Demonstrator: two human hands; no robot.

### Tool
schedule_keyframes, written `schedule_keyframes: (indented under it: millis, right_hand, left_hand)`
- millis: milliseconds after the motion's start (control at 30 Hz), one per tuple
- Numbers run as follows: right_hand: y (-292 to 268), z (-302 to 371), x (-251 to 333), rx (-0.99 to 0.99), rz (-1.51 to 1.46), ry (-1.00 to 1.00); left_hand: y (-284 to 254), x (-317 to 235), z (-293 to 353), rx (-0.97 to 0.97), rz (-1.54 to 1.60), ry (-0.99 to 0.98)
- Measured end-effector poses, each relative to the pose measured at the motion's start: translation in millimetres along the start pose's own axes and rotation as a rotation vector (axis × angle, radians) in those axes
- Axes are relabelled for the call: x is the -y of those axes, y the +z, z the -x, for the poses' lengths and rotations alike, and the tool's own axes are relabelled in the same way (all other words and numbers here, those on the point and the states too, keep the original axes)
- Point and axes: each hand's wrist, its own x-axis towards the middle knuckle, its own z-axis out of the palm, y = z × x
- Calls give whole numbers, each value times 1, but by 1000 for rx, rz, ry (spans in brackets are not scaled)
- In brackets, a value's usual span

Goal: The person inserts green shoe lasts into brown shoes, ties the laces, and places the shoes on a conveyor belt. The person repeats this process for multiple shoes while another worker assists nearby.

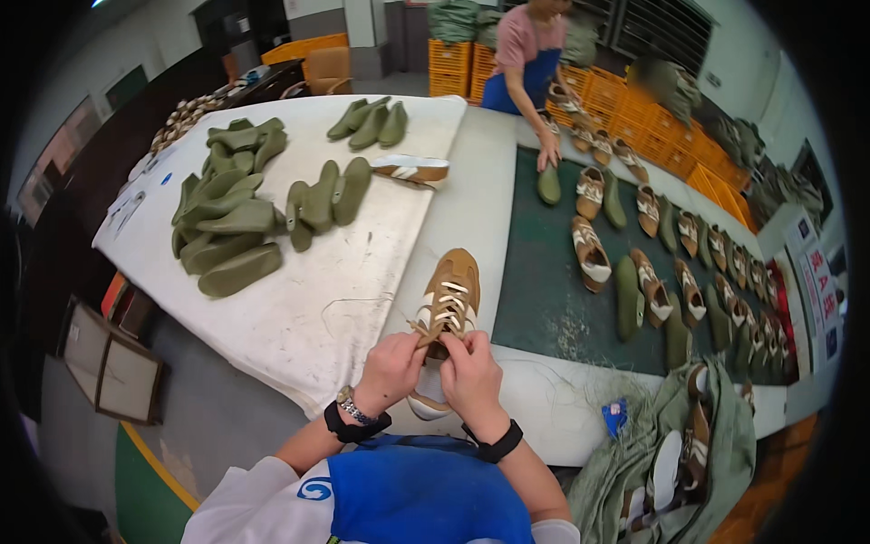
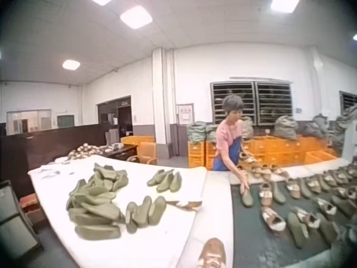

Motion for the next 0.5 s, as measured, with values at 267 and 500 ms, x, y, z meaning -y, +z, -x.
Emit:
schedule_keyframes:
  millis: [267,500]
  right_hand:
    - [-18,1,-22,139,-216,-66]
    - [-24,-11,-23,-119,-160,70]
  left_hand:
    - [-7,8,-20,38,211,-286]
    - [-6,8,-29,105,105,13]
